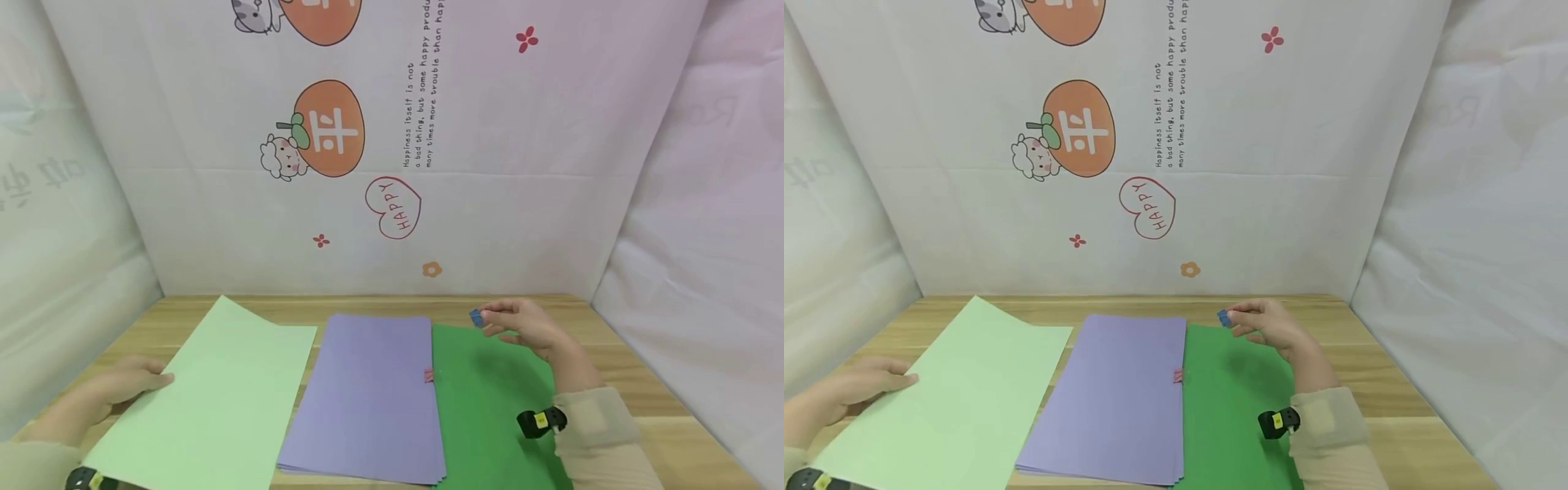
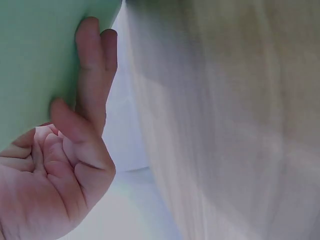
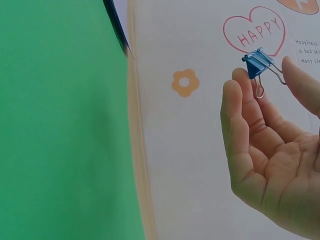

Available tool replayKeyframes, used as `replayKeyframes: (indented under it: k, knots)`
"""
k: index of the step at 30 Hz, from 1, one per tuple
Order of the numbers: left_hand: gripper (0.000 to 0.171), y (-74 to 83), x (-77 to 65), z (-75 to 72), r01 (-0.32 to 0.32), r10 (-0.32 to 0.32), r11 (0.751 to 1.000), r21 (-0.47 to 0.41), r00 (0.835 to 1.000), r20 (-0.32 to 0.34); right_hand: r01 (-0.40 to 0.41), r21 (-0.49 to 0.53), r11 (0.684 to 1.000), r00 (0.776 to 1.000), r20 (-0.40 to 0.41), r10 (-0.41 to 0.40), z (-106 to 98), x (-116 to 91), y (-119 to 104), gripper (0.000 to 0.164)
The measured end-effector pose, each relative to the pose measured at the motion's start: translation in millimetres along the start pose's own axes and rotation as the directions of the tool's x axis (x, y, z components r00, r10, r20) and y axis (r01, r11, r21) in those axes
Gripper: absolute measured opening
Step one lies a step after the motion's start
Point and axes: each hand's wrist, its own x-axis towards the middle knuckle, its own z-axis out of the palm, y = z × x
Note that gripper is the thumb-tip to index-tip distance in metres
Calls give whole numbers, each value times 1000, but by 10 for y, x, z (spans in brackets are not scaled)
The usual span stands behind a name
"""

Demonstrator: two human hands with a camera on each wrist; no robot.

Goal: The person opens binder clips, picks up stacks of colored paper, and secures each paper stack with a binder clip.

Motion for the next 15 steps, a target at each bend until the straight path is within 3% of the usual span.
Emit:
replayKeyframes:
  k: [6, 15]
  knots:
    - [53, 82, -50, -36, 13, -16, 999, -35, 998, -65, 25, 35, 999, 1000, -10, -24, -18, -23, -42, 61]
    - [54, 243, -148, -125, -37, 44, 998, 44, 986, -162, 50, 88, 995, 998, -32, -48, 7, 22, -133, 61]
